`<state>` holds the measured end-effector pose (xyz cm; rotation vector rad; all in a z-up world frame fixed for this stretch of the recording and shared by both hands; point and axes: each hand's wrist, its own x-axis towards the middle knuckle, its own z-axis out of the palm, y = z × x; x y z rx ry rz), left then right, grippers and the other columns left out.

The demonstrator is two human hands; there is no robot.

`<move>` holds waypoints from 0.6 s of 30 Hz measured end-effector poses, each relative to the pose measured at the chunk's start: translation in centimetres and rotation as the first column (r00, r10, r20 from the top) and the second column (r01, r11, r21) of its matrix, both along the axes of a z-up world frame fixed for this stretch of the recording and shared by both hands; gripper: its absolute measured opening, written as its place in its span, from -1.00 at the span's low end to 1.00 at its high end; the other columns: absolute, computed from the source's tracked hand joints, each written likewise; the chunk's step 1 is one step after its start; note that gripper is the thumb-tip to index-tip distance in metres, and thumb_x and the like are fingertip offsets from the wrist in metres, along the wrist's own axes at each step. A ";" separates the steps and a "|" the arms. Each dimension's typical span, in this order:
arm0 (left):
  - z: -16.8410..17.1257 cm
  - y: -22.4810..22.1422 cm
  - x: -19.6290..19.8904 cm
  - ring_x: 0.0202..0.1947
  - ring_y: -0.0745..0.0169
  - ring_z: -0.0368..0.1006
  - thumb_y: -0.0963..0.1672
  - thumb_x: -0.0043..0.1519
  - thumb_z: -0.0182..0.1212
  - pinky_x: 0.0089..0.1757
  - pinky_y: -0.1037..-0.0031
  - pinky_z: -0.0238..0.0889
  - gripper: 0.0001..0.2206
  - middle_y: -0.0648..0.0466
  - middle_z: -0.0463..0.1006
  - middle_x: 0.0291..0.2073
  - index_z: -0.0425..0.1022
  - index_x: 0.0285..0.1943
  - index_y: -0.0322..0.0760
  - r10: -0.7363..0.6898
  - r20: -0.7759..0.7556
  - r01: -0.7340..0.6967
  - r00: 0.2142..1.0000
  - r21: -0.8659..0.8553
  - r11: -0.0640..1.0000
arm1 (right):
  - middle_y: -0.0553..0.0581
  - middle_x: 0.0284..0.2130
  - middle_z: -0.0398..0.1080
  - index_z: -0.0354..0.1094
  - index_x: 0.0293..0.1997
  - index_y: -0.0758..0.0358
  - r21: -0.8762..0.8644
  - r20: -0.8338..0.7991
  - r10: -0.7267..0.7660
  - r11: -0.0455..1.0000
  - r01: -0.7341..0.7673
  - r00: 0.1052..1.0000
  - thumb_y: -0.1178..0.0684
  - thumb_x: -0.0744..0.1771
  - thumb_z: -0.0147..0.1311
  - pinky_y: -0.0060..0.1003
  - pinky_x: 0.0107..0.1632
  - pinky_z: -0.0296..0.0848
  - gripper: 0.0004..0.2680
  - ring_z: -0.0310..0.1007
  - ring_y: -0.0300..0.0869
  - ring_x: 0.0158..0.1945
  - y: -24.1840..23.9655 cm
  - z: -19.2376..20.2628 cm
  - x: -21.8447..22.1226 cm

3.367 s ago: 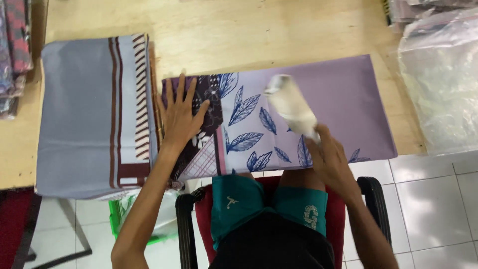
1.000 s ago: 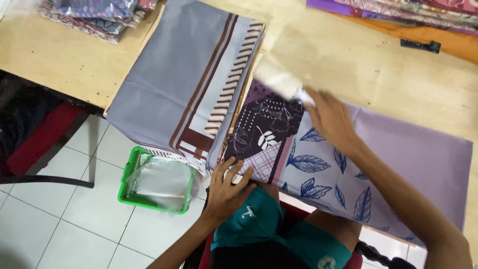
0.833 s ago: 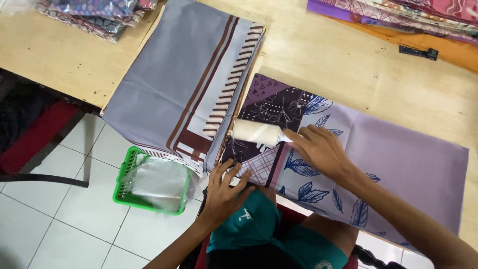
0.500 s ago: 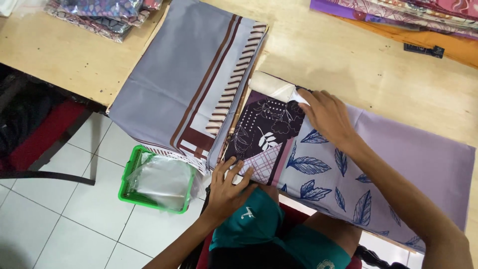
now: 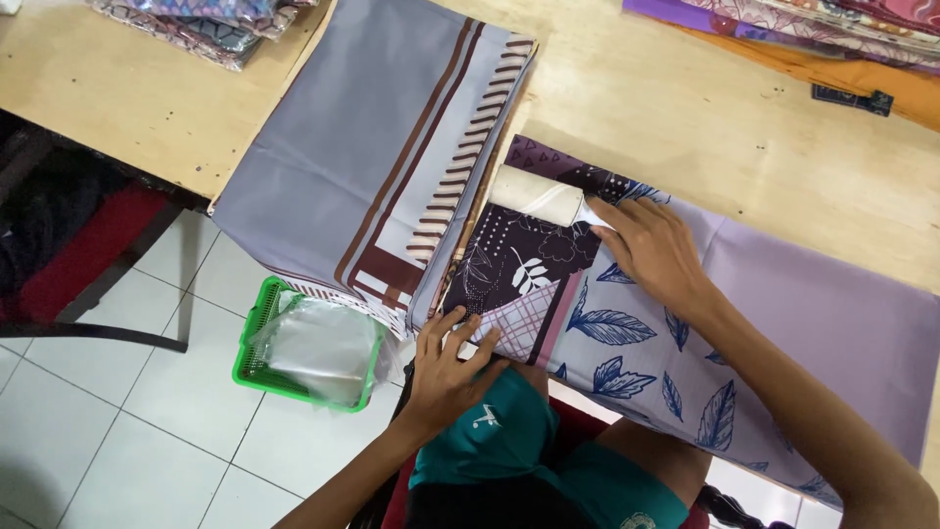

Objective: The person uses a lint roller to clean a piece of patterned fabric on a table and then folds it.

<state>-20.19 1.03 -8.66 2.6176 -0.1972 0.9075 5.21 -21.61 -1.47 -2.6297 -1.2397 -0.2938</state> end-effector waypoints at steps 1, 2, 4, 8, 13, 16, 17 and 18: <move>0.0 0.0 0.0 0.28 -0.15 0.32 0.04 0.14 0.46 0.17 -0.08 0.22 -0.60 0.00 0.46 0.04 0.57 0.12 -0.05 0.002 0.000 -0.002 1.000 0.002 1.000 | 0.12 -0.35 0.53 0.49 0.16 -0.03 -0.002 -0.006 -0.018 1.000 0.018 1.000 -0.10 0.46 -0.11 -0.26 -0.18 0.49 -0.77 0.56 -0.08 -0.23 0.1 0.2 0.0; 0.0 0.0 0.0 0.28 -0.15 0.32 0.04 0.13 0.45 0.17 -0.08 0.22 -0.60 0.00 0.45 0.04 0.57 0.12 -0.05 0.001 0.000 -0.001 1.000 0.005 1.000 | 0.13 -0.34 0.54 0.50 0.14 -0.01 -0.003 -0.011 -0.039 0.999 0.039 0.999 -0.09 0.46 -0.10 -0.26 -0.18 0.48 -0.77 0.56 -0.08 -0.24 0.2 0.5 0.0; 0.2 -0.1 0.0 0.28 -0.15 0.31 0.04 0.13 0.45 0.17 -0.08 0.21 -0.59 0.01 0.45 0.04 0.57 0.13 -0.04 0.000 -0.002 0.000 1.000 0.007 1.000 | 0.12 -0.35 0.53 0.47 0.19 -0.04 -0.004 -0.002 -0.069 0.998 0.069 0.998 -0.09 0.47 -0.10 -0.26 -0.19 0.47 -0.78 0.55 -0.10 -0.24 0.1 0.0 1.2; 0.8 0.1 -0.2 0.30 -0.16 0.27 0.04 0.15 0.44 0.18 -0.08 0.18 -0.59 -0.01 0.43 0.04 0.56 0.13 -0.08 -0.029 -0.058 0.028 0.998 -0.022 0.999 | 0.22 -0.31 0.50 0.40 0.26 0.00 0.126 -0.055 -0.092 0.987 0.098 0.994 -0.03 0.45 -0.01 -0.11 -0.20 0.54 -0.78 0.57 0.05 -0.21 0.0 -0.6 2.0; 4.3 1.1 0.3 0.21 -0.11 0.31 0.10 0.16 0.40 0.14 -0.06 0.14 -0.54 0.02 0.42 -0.01 0.53 0.17 -0.08 -0.091 -0.191 0.064 0.977 -0.140 0.988 | 0.34 -0.28 0.52 0.34 0.25 0.16 0.306 -0.303 0.024 0.949 0.074 0.953 0.11 0.42 0.01 -0.04 -0.23 0.54 -0.76 0.58 0.14 -0.26 0.0 5.6 -3.3; 7.5 2.1 2.1 0.16 -0.19 0.35 -0.03 0.21 0.33 0.09 -0.03 0.19 -0.61 -0.04 0.41 -0.02 0.50 0.18 -0.18 -0.154 -0.180 0.085 0.972 -0.344 0.935 | 0.37 -0.30 0.53 0.34 0.23 0.19 0.294 -0.406 0.057 0.953 0.072 0.912 0.14 0.40 -0.01 -0.02 -0.27 0.58 -0.76 0.60 0.15 -0.30 -0.9 6.5 -6.3; 8.7 2.4 3.1 0.17 -0.31 0.36 -0.15 0.23 0.29 0.08 -0.05 0.25 -0.66 -0.12 0.40 0.01 0.48 0.19 -0.29 -0.170 -0.120 0.097 0.978 -0.458 0.883 | 0.38 -0.31 0.54 0.35 0.24 0.17 0.270 -0.428 0.068 0.961 0.056 0.901 0.15 0.40 -0.03 -0.02 -0.29 0.61 -0.75 0.62 0.13 -0.31 -1.3 6.5 -7.1; 9.9 2.5 5.2 0.17 -0.31 0.36 -0.15 0.23 0.29 0.08 -0.05 0.25 -0.66 -0.12 0.40 0.01 0.48 0.19 -0.29 -0.173 -0.124 0.097 0.977 -0.461 0.882 | 0.38 -0.31 0.54 0.35 0.24 0.17 0.267 -0.432 0.065 0.962 0.059 0.900 0.15 0.40 -0.03 -0.02 -0.29 0.61 -0.75 0.62 0.13 -0.31 -1.8 5.8 -7.4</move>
